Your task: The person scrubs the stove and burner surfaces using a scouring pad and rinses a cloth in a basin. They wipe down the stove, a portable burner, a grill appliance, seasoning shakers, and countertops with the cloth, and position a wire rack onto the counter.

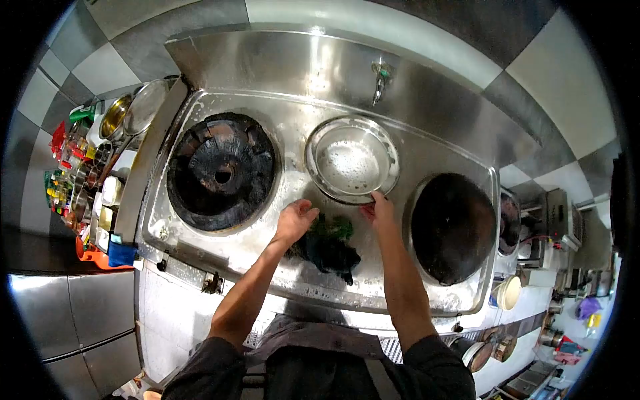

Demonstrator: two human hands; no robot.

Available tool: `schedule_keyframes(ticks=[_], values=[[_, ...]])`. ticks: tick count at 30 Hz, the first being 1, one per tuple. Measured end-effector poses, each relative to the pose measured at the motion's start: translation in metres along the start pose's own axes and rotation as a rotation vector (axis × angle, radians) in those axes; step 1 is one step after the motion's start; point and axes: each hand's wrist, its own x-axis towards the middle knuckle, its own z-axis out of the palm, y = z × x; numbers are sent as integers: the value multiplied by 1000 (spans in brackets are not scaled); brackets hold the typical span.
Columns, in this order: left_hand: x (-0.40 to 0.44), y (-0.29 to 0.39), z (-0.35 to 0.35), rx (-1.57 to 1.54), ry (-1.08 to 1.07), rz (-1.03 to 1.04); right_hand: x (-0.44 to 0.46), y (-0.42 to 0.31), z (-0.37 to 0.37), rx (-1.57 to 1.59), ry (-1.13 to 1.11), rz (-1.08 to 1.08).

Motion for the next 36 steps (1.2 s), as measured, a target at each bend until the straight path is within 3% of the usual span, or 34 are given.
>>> schedule_keyframes(ticks=[1, 4, 6, 8, 9, 14, 15, 21, 23, 25, 28, 35, 36], values=[[11, 1, 1, -7, 9, 8, -10, -12, 7, 4, -19, -55], [24, 12, 8, -620, -62, -185, -31, -39, 14, 6, -53, -67], [28, 24, 6, -616, -61, -156, -43, -66, 29, 5, -92, -47], [24, 39, -2, -700, -78, -152, -67, -92, 45, -16, -22, -118], [26, 39, -4, -707, -72, -150, -68, -103, 54, 19, -106, -205], [20, 27, -6, -694, -96, -159, -70, -173, 124, -95, 54, -294], [16, 25, -4, -701, -88, -157, -74, -178, 131, -43, -46, -373], [5, 10, 0, -789, -39, -188, -66, -195, 166, -119, 39, -338], [1, 6, -1, -763, -21, -178, -58, -193, 161, -164, 126, -337], [-5, 9, -7, -785, -28, -199, -55, -188, 148, -158, 75, -360], [-5, 2, -3, -782, -25, -196, -52, -172, 117, 0, -8, -231], [-2, -2, 17, -813, -40, -165, -18, -101, 23, 93, 64, -82], [-3, 2, 18, -742, -57, -183, -14, -89, 16, 209, -85, -64]])
